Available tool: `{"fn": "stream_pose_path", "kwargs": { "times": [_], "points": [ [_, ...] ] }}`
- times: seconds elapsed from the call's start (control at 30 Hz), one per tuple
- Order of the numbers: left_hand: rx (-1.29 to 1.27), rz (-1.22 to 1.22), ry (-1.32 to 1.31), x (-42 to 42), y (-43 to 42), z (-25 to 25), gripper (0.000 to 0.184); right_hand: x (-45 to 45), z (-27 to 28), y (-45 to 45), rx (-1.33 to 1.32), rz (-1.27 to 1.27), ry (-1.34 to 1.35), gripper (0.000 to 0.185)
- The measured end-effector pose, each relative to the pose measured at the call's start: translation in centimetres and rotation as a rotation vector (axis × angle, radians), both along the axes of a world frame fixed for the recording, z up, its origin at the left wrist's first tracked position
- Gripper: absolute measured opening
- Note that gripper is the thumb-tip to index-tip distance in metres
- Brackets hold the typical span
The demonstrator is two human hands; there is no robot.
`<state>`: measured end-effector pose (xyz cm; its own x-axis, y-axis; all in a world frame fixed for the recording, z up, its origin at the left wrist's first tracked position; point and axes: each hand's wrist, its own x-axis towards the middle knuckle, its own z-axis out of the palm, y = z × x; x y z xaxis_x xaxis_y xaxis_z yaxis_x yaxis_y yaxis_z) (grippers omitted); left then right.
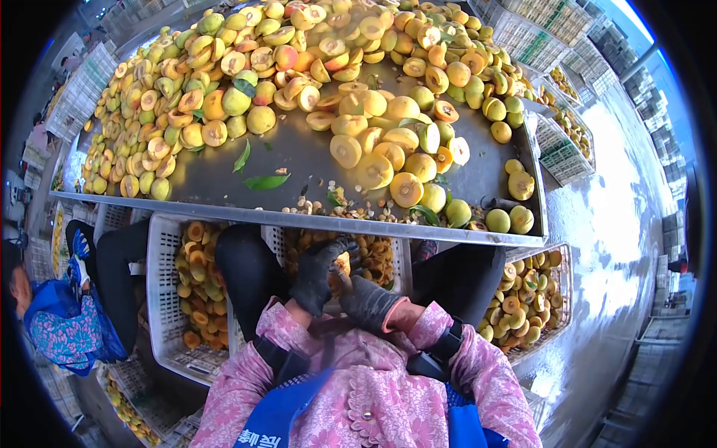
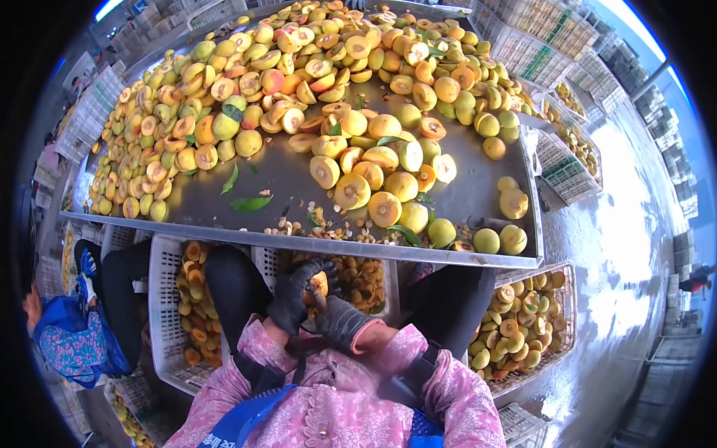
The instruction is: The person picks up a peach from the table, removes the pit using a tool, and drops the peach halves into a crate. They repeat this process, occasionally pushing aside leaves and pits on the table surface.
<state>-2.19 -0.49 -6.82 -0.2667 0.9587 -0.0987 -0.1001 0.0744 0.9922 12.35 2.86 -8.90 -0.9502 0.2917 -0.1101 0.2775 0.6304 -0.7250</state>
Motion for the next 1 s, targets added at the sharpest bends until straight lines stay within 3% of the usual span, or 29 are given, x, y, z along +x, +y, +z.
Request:
{"fn": "stream_pose_path", "kwargs": {
  "times": [0.03,0.17,0.23,0.27,0.3,0.37,0.43,0.57,0.63,0.67,0.77,0.87,0.9,0.97,1.0],
  "points": [
    [0.039,-0.027,0.132,-0.3,0.0,0.1,0.031,0.0,1.2,0.7,0.043,0.144,0.034,0.021],
    [0.183,-0.131,0.490,-1.1,0.4,1.6,0.031,0.7,3.3,1.4,0.097,0.233,0.103,0.028],
    [0.190,-0.172,0.471,-1.4,0.5,2.2,0.029,0.4,4.6,1.9,0.072,0.276,0.106,0.039],
    [0.194,-0.192,0.462,-1.6,0.5,2.3,0.028,0.3,3.9,1.8,-0.283,0.160,0.055,0.043],
    [0.057,-0.192,0.011,-1.6,0.4,2.2,0.028,0.2,3.2,1.4,-0.639,0.036,-0.001,0.047],
    [-0.217,-0.171,-0.892,-1.3,0.4,1.9,0.029,0.5,2.5,1.1,-0.685,0.042,-0.025,0.051],
    [-0.104,-0.167,-0.787,-0.9,0.2,3.3,0.031,0.2,4.5,1.5,-0.060,0.297,0.047,0.050],
    [-0.011,-0.002,-0.531,0.0,0.5,-0.2,0.033,1.1,3.0,1.1,-0.883,0.008,0.047,0.047],
    [0.077,-0.009,0.095,-0.8,0.3,-2.0,0.032,1.6,5.8,1.0,-1.474,-0.359,0.006,0.048],
    [0.120,-0.010,0.408,-1.2,0.2,-2.6,0.032,2.1,5.2,1.1,-1.469,-0.337,0.054,0.048],
    [-0.101,0.075,-0.003,-1.6,0.5,0.2,0.032,2.6,7.7,2.0,-1.255,-0.456,-0.079,0.044],
    [-0.037,0.081,-0.198,-1.7,0.0,-0.4,0.032,2.6,7.6,1.8,-1.126,-0.523,-0.034,0.037],
    [0.017,0.052,-0.027,-2.0,-0.1,0.2,0.031,2.7,7.7,2.0,-1.079,-0.542,-0.042,0.034],
    [0.126,0.000,0.315,-3.0,-0.7,2.9,0.030,2.9,6.4,2.3,-0.738,-0.582,-0.182,0.030],
    [0.125,0.067,0.150,-3.2,-1.2,4.1,0.029,3.1,5.6,2.4,-0.610,-0.581,-0.204,0.029]
  ]
}}
